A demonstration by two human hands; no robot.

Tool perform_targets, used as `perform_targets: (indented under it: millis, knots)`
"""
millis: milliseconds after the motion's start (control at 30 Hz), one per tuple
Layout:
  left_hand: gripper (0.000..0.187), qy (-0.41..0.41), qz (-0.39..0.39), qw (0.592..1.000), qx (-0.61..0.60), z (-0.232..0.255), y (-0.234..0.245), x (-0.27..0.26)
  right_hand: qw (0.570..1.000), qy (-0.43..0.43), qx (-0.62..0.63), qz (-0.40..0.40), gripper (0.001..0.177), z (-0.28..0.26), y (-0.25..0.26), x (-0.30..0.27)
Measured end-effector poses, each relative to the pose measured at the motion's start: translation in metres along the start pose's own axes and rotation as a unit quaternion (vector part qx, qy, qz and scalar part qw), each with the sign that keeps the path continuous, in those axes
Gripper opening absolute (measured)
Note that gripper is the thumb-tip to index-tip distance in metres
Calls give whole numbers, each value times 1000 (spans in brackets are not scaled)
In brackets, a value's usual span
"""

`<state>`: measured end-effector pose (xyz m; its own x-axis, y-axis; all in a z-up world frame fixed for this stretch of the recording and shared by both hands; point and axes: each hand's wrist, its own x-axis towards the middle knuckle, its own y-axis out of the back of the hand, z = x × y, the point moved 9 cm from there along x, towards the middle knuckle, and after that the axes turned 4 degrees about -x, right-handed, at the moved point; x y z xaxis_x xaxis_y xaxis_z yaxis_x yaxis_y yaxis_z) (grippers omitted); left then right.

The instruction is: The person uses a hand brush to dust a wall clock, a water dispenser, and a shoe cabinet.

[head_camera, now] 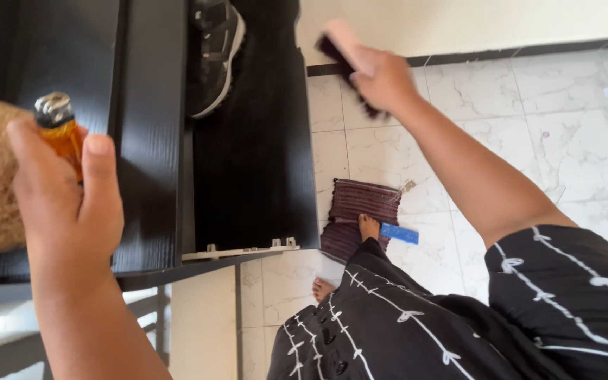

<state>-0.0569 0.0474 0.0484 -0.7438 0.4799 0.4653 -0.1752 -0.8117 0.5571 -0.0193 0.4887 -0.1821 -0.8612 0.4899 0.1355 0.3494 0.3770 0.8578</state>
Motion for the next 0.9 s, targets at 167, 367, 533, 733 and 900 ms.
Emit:
perform_targets:
  millis: [167,367,533,733,900]
  knots:
    - [36,33,-8,999,39,-2,-3,3,887,432,131,-96,48,-145,-79,-119]
    - [43,36,-48,996,59,-16,-11,2,976,168,35,-136,22,-115,-136,-89]
    - [45,12,-48,993,111,-14,-10,2,997,21,67,-26,27,-99,-69,-37]
    - [47,50,-50,988,139,-13,-14,2,911,275,148,-271,44,-194,-158,-114]
    - [45,8,-55,994,93,-14,-9,-1,897,249,69,-359,65,-194,-174,-86]
